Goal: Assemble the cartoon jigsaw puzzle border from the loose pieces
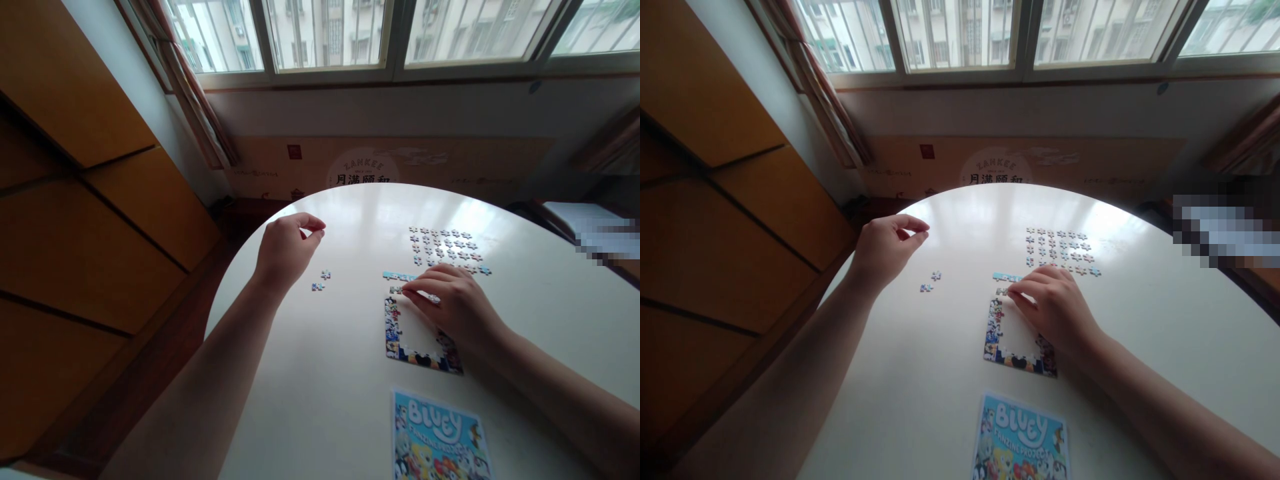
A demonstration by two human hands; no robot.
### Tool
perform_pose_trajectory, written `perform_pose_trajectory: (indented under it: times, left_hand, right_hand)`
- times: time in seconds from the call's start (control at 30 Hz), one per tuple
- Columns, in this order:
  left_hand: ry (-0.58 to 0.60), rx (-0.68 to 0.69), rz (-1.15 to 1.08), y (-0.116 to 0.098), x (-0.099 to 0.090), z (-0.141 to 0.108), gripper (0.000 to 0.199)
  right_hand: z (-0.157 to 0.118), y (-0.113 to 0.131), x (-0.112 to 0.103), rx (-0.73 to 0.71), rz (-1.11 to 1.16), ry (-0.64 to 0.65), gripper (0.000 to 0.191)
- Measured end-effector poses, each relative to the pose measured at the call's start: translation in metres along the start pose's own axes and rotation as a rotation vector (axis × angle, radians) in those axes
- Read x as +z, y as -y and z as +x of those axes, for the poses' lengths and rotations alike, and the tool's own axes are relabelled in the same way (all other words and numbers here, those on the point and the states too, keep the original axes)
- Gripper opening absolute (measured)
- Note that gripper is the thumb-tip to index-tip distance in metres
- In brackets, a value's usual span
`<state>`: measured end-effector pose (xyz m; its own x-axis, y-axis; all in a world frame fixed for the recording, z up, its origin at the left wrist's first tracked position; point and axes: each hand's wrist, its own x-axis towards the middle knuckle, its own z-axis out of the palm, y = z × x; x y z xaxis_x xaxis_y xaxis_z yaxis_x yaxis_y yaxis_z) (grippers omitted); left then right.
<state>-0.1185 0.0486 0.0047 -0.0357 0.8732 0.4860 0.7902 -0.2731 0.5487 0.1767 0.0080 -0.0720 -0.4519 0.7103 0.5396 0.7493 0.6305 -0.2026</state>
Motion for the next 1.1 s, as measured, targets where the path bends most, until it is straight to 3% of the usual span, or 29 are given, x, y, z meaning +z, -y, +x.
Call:
perform_pose_trajectory:
  times: [0.17, 0.4, 0.57, 0.77, 1.1]
  left_hand:
    - [0.073, 0.051, -0.017, -0.007, 0.001, -0.003, 0.012]
    - [0.507, 0.425, -0.148, -0.019, 0.010, -0.013, 0.018]
    - [0.707, 0.528, -0.102, -0.020, 0.033, -0.022, 0.026]
    - [0.688, 0.532, -0.056, -0.026, 0.054, -0.030, 0.020]
    - [0.639, 0.468, -0.127, -0.027, 0.067, -0.035, 0.010]
  right_hand:
    - [0.000, 0.000, 0.000, -0.003, -0.014, -0.002, 0.013]
    - [0.001, 0.001, 0.002, -0.015, -0.021, -0.004, 0.013]
    - [0.002, 0.003, 0.002, -0.004, -0.036, 0.011, 0.013]
    - [0.004, 0.006, 0.002, 0.021, -0.023, 0.018, 0.013]
    - [0.004, 0.007, 0.004, 0.011, -0.042, 0.047, 0.015]
